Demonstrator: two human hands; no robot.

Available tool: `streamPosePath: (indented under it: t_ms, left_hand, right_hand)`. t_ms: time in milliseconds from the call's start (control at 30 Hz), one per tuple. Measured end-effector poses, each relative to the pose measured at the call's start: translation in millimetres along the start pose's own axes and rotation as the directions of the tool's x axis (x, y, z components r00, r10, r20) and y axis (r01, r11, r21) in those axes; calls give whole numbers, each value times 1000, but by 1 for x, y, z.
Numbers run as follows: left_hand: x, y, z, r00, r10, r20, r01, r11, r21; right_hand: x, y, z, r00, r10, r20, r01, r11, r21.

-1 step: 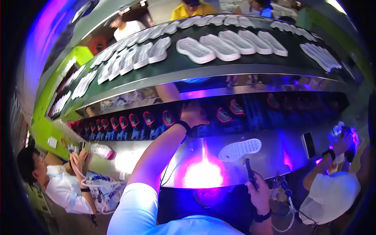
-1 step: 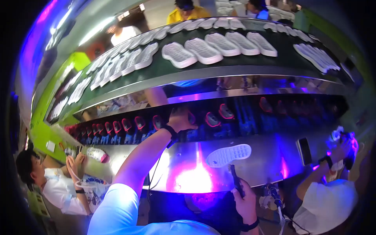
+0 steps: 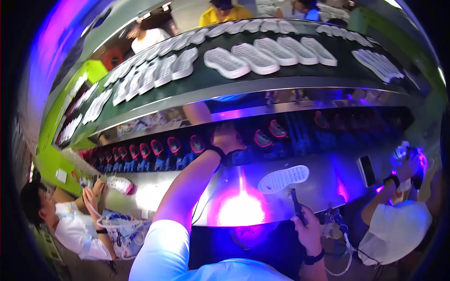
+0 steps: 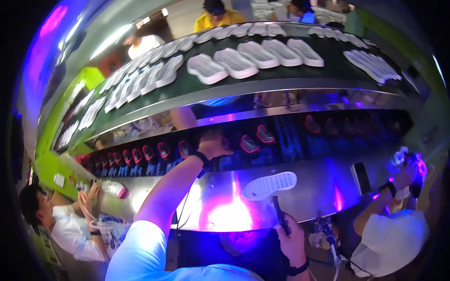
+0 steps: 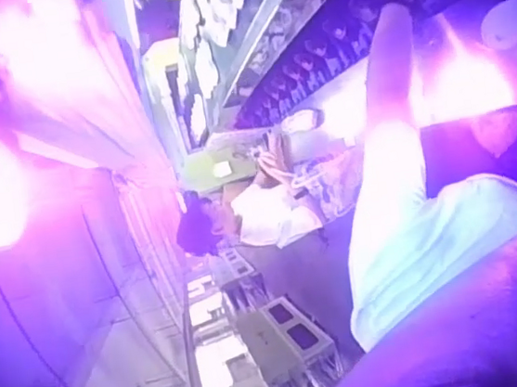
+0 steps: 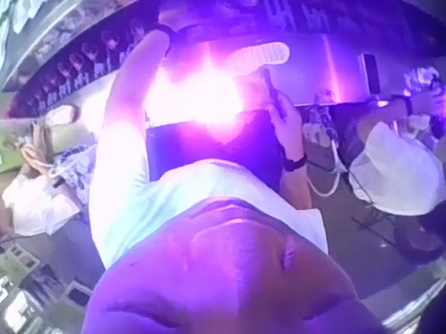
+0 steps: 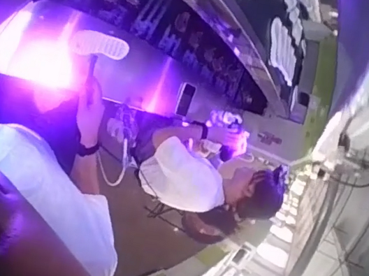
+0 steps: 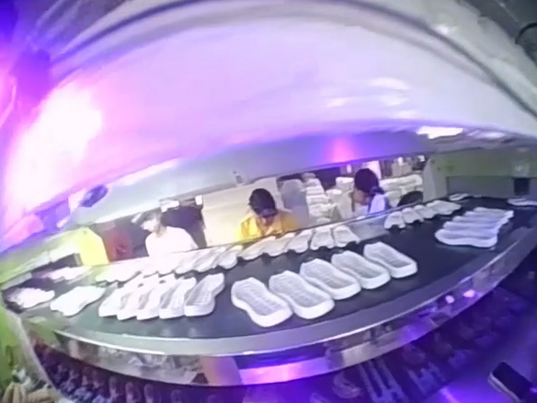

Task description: Applying adhesive to shoe outsoles and midsoles using a handheld applicator brush on a manufacturing line.

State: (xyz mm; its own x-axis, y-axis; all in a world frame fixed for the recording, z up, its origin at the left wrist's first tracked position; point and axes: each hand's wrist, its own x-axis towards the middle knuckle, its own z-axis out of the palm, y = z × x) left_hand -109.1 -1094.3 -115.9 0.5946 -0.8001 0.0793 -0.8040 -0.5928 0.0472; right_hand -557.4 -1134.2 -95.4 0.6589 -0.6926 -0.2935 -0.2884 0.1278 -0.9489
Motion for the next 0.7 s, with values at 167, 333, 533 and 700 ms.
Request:
streamPosePath:
  t_ms: [167,333,533,700]
  left_hand:
    - [-5,-4,-6,971,-69,229,72,997,-6]
    - [-115,49,-84,984,173,44,-163,972,-166]
    - [-249,63,-121,862,461,212,-425,884,-194]
    - [-251,55,-69,921,39,387,-35,999,-17]
  right_hand:
    - [-3,3,1,998,-32,-44,32,999,-5]
    - [-6,10,-2,1000,8,-20,-9,1000,-24]
    - [-6,8,1,1000,6,14,-6,1000,29]
    - [-9,-29,16,994,-85,72,84,996,21]
